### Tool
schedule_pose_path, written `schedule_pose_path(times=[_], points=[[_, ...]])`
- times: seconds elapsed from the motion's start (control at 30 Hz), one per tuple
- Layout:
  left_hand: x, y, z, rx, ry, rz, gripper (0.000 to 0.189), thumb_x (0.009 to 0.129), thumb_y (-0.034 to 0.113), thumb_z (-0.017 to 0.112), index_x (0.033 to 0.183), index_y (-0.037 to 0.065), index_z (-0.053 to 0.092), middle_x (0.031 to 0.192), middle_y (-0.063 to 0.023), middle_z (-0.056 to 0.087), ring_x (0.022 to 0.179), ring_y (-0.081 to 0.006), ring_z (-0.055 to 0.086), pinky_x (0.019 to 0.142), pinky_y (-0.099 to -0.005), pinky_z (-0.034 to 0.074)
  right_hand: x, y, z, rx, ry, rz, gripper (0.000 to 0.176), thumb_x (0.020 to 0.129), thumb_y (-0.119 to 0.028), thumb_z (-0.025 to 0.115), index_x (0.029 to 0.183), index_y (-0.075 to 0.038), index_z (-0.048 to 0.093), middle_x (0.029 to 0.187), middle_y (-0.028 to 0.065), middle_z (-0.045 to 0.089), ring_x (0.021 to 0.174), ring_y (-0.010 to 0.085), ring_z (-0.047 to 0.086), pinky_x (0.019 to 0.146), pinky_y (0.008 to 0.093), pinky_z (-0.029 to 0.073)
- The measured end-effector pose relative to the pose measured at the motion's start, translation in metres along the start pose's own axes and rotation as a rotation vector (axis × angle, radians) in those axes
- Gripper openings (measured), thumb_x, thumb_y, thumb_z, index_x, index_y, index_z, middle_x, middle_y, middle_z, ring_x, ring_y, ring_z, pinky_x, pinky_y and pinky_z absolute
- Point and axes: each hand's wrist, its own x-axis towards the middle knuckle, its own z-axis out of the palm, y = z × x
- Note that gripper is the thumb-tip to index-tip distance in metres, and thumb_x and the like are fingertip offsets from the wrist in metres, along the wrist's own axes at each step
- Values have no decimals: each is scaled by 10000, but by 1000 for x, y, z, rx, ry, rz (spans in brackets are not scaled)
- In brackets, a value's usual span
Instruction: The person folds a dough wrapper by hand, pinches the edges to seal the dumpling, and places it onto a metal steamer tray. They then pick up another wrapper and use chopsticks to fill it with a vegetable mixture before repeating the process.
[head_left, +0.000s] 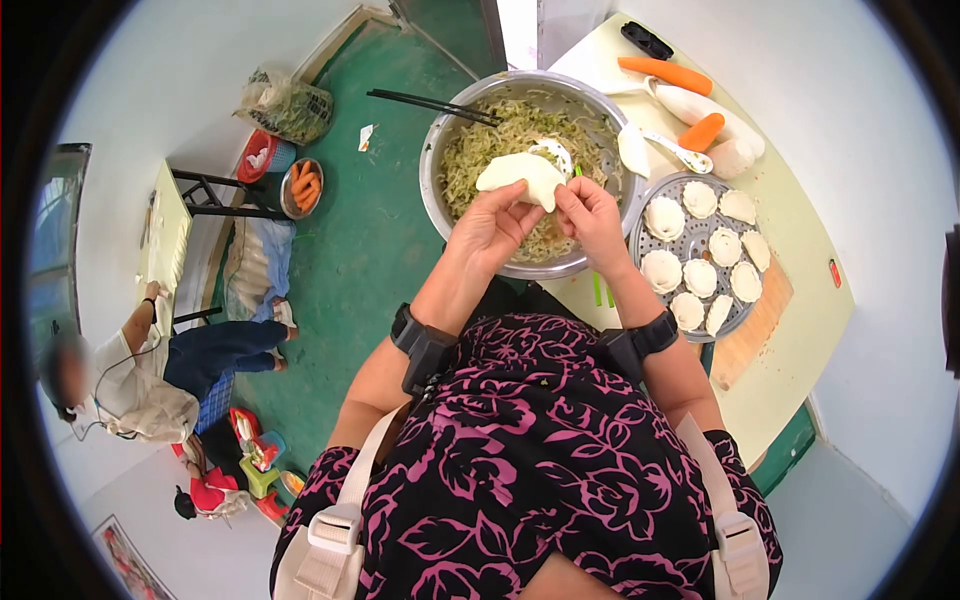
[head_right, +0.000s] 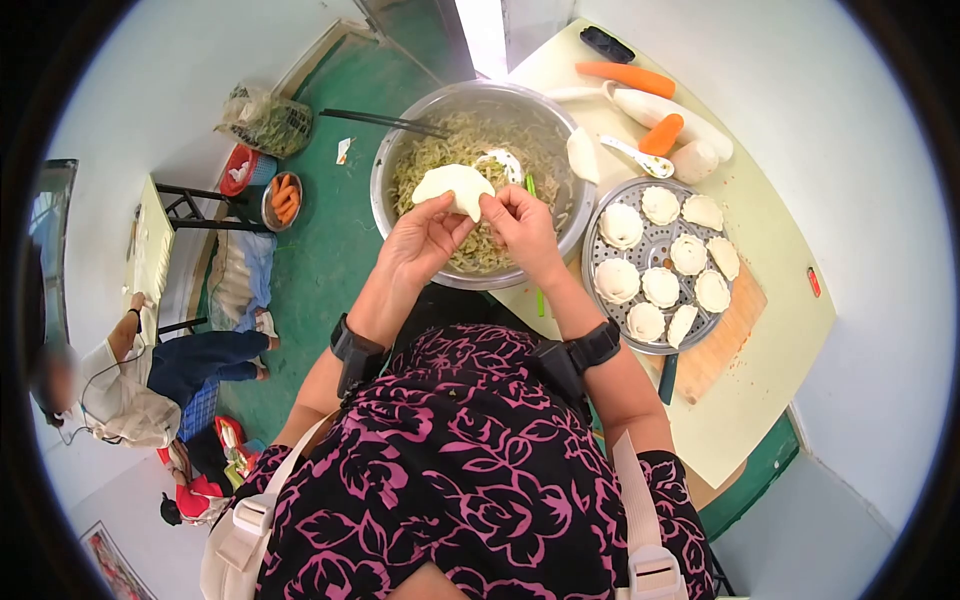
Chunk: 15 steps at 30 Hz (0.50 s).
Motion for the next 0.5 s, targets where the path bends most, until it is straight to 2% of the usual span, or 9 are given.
schedule_pose_path(times=[0.4, 0.5], points=[[-4, 4, 5, 154, -53, 131, 319, 748, -32, 533, 1044, 42, 441, 1015, -94, 538, 961, -207, 529, 860, -360, 433, 2, 4, 3, 19, -39, 88, 225, 838, -221, 525, 689, -66, 459, 528, -57, 401, 443, 9, 327, 390, 167, 250], [-4, 4, 7, 143, -16, 146, 294, 730, -52, 541, 1005, 32, 480, 978, -84, 551, 910, -192, 550, 804, -339, 459, 2, 7, 3, -20, -37, 63, 231, 837, -212, 523, 680, -56, 458, 529, -52, 408, 445, 18, 337, 394, 180, 263]])
